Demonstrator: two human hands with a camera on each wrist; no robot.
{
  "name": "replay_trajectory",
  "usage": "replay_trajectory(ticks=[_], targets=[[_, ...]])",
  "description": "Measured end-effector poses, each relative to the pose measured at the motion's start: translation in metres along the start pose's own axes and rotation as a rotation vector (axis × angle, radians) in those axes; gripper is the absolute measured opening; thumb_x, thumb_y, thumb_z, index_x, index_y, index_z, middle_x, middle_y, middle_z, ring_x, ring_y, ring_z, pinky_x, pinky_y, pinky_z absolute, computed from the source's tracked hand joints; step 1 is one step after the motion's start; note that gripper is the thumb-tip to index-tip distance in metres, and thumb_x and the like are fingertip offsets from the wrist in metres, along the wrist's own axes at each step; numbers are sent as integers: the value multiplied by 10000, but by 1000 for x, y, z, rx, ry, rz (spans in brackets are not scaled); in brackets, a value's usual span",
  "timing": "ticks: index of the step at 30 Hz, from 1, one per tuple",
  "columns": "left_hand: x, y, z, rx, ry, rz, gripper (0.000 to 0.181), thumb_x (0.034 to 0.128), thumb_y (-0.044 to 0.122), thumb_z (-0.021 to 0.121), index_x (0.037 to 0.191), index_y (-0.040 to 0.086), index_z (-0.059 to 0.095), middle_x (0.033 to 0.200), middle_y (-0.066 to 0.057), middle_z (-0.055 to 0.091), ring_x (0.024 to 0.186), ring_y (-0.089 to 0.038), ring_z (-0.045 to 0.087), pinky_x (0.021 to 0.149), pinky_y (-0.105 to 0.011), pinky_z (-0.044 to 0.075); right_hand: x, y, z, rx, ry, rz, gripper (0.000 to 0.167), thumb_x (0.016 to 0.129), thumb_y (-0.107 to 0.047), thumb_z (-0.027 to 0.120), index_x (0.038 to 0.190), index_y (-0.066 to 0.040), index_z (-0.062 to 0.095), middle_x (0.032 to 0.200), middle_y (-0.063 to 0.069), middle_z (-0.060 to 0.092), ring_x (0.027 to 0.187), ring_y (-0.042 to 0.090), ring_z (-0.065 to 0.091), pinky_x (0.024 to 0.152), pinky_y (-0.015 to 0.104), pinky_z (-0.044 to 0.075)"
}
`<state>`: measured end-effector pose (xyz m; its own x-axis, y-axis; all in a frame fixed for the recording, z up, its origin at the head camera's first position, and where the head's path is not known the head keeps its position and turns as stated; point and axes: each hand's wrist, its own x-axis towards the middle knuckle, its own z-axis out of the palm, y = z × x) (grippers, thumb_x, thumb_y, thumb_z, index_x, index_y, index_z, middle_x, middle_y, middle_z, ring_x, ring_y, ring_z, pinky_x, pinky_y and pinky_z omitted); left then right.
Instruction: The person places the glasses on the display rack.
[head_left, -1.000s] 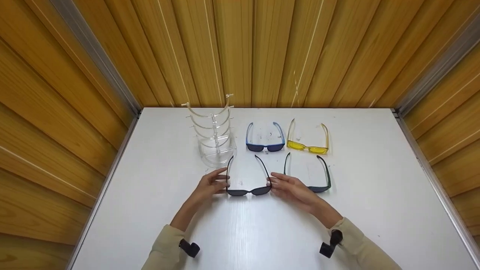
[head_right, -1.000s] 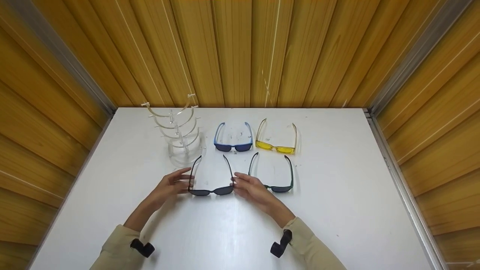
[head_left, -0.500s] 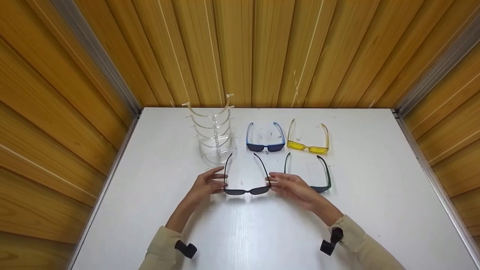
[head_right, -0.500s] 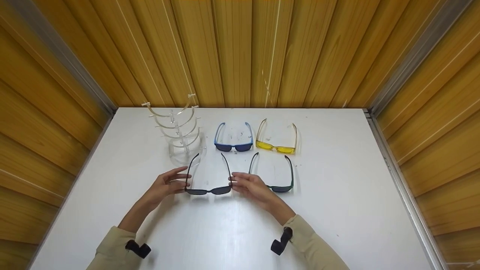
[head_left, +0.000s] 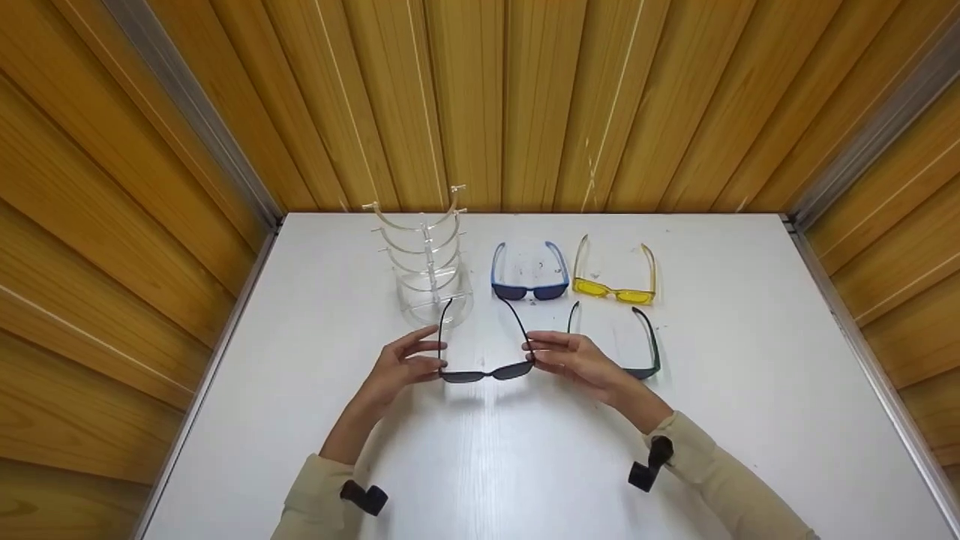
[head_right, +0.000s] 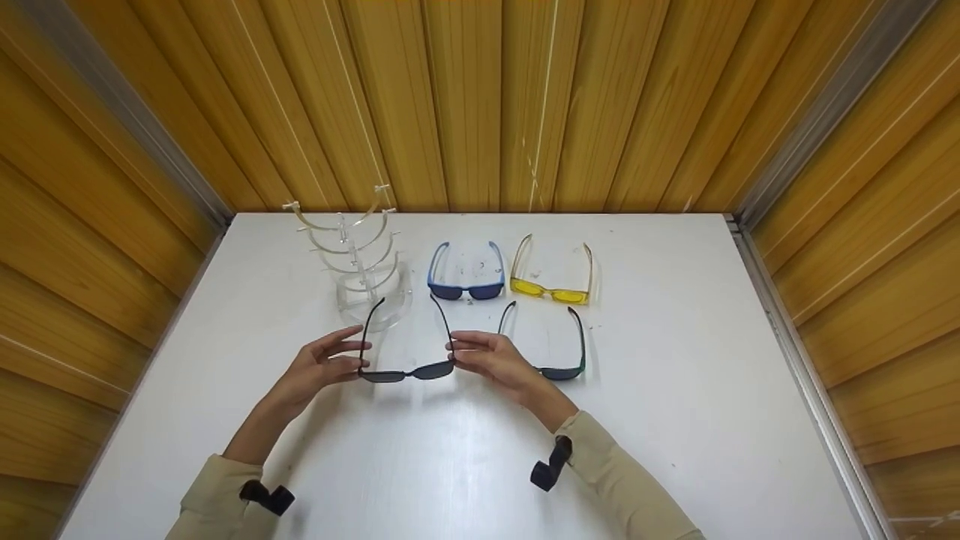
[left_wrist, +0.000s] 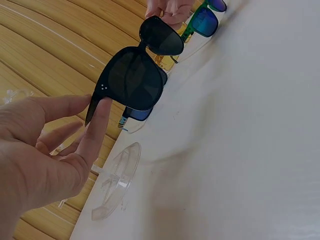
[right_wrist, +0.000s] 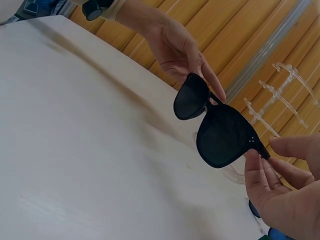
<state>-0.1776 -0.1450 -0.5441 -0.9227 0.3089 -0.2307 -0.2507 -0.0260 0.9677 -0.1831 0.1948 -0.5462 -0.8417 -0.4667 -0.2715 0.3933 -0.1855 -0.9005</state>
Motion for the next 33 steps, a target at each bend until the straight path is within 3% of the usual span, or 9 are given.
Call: replay_trajectory(ticks=[8, 17, 27, 33], targets=[[-1, 3, -2, -51, 28, 12, 659, 918, -27, 683, 1525, 4, 428, 1378, -278, 581, 953, -123, 732, 897, -329, 633, 9, -5, 7, 20, 37, -14, 567, 961, 25, 648, 1472, 127, 425, 1231, 56, 725, 1110, 113, 704, 1010, 266, 575], [-1, 1, -9, -83, 78, 27, 643, 911, -39, 694, 1506, -7, 453, 1316, -196, 643, 950, -131, 737, 883, -314, 634, 22, -8, 15, 40, 65, -2, 577, 951, 27, 664, 1475, 111, 436, 1231, 76, 729, 1117, 136, 708, 999, 261, 580], [-2, 2, -19, -95, 139, 19, 637, 906, -27, 715, 1496, 11, 479, 1291, -142, 654, 977, -159, 738, 870, -310, 636, 40, -10, 22, 56, 25, -52, 524, 962, 86, 597, 1454, 153, 430, 1137, 26, 751, 1022, 89, 722, 966, 239, 589], [2, 1, -25, -116, 194, 26, 593, 910, -33, 697, 1473, 22, 516, 1275, -153, 660, 978, -167, 735, 875, -310, 636, 52, -14, 28, 45, 50, -52, 512, 957, 94, 597, 1444, 150, 448, 1103, 11, 756, 1018, 92, 720, 951, 232, 593]])
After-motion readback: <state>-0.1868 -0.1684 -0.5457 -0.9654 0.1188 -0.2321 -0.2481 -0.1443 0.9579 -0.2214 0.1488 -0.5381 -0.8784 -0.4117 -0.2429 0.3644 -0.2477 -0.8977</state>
